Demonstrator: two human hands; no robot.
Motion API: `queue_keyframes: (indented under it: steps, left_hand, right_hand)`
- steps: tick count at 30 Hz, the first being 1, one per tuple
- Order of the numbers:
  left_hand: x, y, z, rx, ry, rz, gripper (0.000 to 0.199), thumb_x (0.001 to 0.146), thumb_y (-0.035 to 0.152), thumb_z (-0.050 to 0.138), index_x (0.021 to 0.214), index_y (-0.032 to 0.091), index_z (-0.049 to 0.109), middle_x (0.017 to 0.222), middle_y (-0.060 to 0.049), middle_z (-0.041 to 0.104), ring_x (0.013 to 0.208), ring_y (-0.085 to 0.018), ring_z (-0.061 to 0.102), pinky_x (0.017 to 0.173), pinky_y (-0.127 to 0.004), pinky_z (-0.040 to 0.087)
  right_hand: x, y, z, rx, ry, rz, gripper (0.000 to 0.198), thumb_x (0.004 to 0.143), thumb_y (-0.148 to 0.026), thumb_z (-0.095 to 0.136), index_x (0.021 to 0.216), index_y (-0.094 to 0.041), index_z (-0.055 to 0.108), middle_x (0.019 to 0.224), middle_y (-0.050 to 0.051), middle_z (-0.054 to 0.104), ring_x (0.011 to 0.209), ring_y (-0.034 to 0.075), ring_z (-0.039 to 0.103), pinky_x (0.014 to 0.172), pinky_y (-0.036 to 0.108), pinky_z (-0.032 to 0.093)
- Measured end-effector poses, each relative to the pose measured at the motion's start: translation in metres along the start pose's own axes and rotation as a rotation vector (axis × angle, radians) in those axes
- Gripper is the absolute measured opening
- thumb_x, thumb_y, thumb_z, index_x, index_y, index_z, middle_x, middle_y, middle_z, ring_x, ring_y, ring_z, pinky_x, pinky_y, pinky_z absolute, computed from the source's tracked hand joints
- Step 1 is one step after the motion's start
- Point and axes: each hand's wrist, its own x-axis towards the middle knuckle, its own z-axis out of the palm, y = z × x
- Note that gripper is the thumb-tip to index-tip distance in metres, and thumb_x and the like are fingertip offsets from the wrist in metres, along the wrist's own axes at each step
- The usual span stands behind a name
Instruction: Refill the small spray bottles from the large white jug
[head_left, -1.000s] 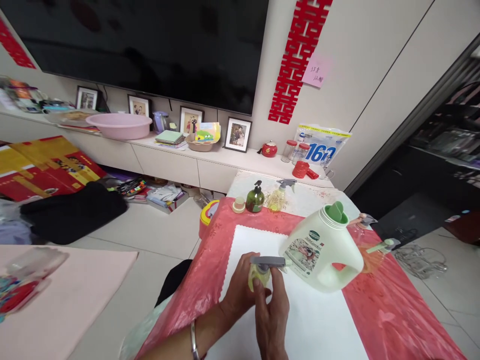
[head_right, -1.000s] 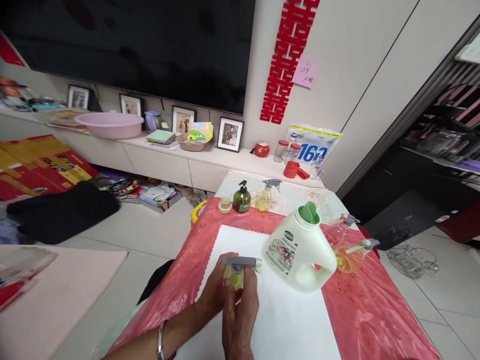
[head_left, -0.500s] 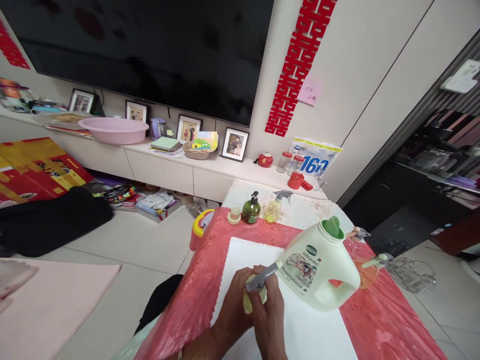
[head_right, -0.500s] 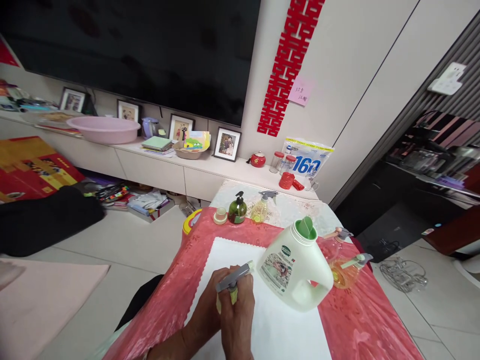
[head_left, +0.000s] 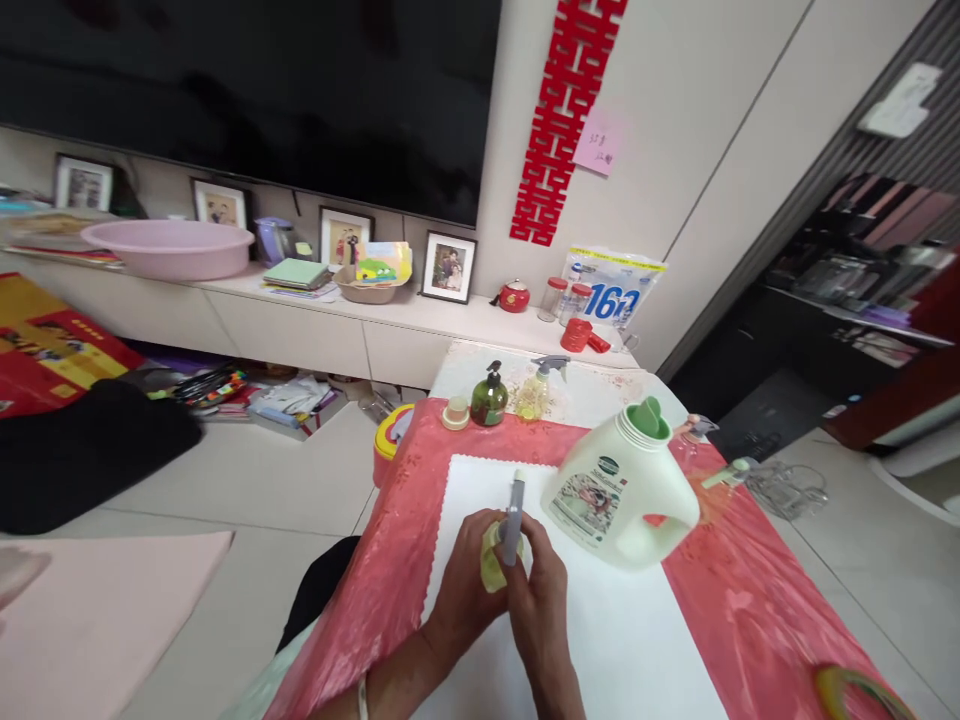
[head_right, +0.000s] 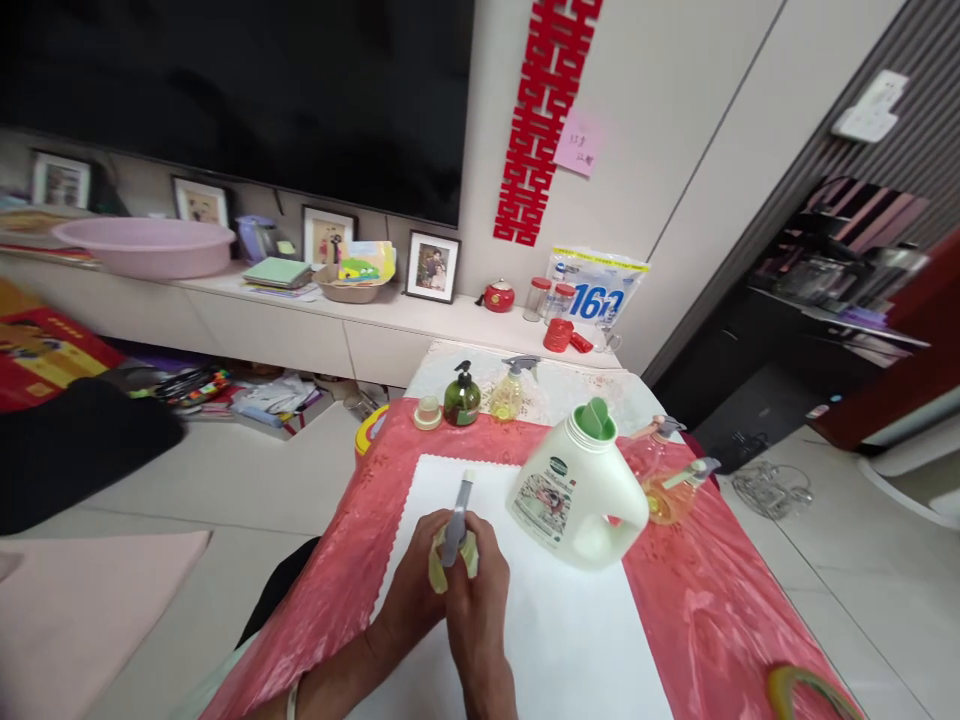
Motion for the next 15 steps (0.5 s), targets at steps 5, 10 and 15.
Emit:
queue_keyframes:
  steps: [5, 10, 15]
  left_hand:
    - [0.001, -0.003, -0.001, 0.018, 0.034, 0.034, 0.027, 0.089, 0.031, 0.059, 0.113, 0.021, 0.063, 0.106, -0.010, 0.071, 0.098, -0.027, 0.069, 0.086, -0.045, 0.061]
    - [-0.001, -0.009, 0.000, -0.003, -0.029, 0.054, 0.024, 0.087, 0.036, 0.062, 0.106, 0.021, 0.065, 0.106, -0.010, 0.071, 0.100, -0.028, 0.068, 0.087, -0.046, 0.060]
    - [-0.003, -0.010, 0.001, -0.007, 0.012, 0.011, 0.033, 0.083, 0.041, 0.066, 0.109, 0.021, 0.065, 0.107, -0.011, 0.070, 0.099, -0.030, 0.069, 0.086, -0.049, 0.060]
  right_hand:
    - [0.001, -0.015, 0.004, -0.008, -0.021, 0.017, 0.028, 0.104, -0.032, 0.048, 0.127, -0.021, 0.060, 0.118, 0.004, 0.058, 0.105, 0.011, 0.059, 0.090, 0.020, 0.052]
    - [0.010, -0.014, 0.005, -0.039, 0.059, -0.002, 0.021, 0.086, -0.027, 0.064, 0.104, -0.019, 0.068, 0.102, 0.004, 0.055, 0.097, 0.013, 0.054, 0.083, 0.021, 0.048]
    - [0.011, -0.016, 0.004, -0.004, 0.074, 0.049, 0.025, 0.082, -0.019, 0.066, 0.107, -0.020, 0.068, 0.099, 0.001, 0.058, 0.092, 0.011, 0.057, 0.079, 0.019, 0.046]
